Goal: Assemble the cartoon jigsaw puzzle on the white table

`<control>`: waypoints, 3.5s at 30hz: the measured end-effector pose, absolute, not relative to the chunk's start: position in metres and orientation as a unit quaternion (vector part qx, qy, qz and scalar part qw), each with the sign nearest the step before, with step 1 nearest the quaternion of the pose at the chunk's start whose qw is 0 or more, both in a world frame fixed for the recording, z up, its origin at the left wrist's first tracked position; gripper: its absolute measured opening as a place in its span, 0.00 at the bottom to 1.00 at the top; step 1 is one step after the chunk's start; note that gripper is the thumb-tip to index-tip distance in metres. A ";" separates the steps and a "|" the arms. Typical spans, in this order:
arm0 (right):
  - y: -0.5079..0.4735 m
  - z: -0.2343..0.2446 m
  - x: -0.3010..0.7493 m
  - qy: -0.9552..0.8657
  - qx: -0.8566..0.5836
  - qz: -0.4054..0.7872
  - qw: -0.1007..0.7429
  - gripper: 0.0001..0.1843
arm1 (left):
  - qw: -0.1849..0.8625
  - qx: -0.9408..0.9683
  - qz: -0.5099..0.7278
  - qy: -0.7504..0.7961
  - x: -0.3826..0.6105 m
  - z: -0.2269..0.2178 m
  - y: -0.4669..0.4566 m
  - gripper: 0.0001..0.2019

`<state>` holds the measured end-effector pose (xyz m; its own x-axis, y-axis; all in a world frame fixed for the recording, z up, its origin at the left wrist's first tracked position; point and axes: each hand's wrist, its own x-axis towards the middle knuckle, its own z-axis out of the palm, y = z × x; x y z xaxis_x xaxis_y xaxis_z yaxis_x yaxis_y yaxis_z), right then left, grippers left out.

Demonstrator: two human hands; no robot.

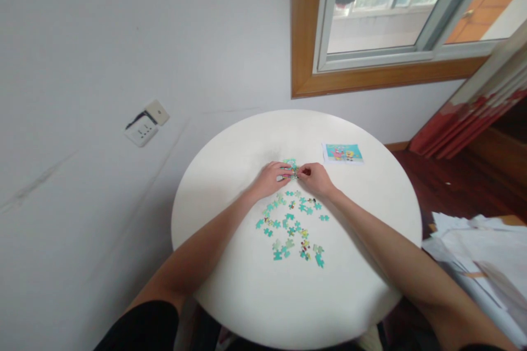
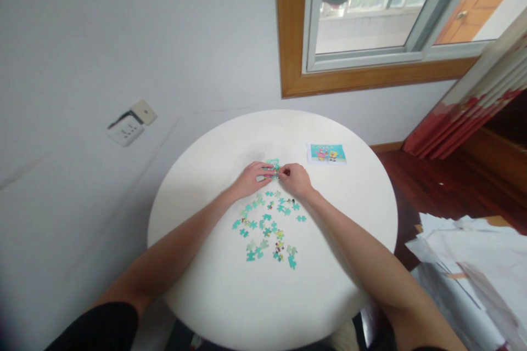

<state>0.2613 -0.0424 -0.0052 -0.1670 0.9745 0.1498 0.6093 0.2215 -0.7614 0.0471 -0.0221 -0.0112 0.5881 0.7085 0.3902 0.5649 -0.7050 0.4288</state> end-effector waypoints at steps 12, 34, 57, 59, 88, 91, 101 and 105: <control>-0.053 0.012 0.248 -0.697 -0.648 0.201 0.233 0.07 | 0.124 0.882 0.273 0.363 0.047 -0.012 -0.022 0.11; -0.037 0.001 0.279 -0.780 -0.496 0.267 0.272 0.09 | 0.146 0.887 0.271 0.344 0.045 -0.007 -0.024 0.09; -0.033 -0.006 0.280 -0.742 -0.539 0.254 0.307 0.12 | 0.141 0.894 0.265 0.331 0.046 0.000 -0.031 0.08; -0.033 -0.006 0.280 -0.743 -0.537 0.258 0.304 0.12 | 0.137 0.895 0.271 0.328 0.046 0.000 -0.031 0.08; -0.029 -0.017 0.282 -0.750 -0.524 0.263 0.306 0.10 | 0.140 0.854 0.318 0.387 0.051 -0.003 -0.027 0.07; -0.031 -0.011 0.282 -0.756 -0.508 0.277 0.306 0.10 | 0.142 0.853 0.320 0.387 0.051 -0.003 -0.027 0.07; -0.027 -0.005 0.298 -0.743 -0.551 0.246 0.289 0.10 | 0.148 0.848 0.321 0.396 0.052 0.000 -0.028 0.07; -0.029 -0.001 0.296 -0.745 -0.555 0.246 0.275 0.09 | 0.133 0.838 0.327 0.416 0.052 0.000 -0.028 0.06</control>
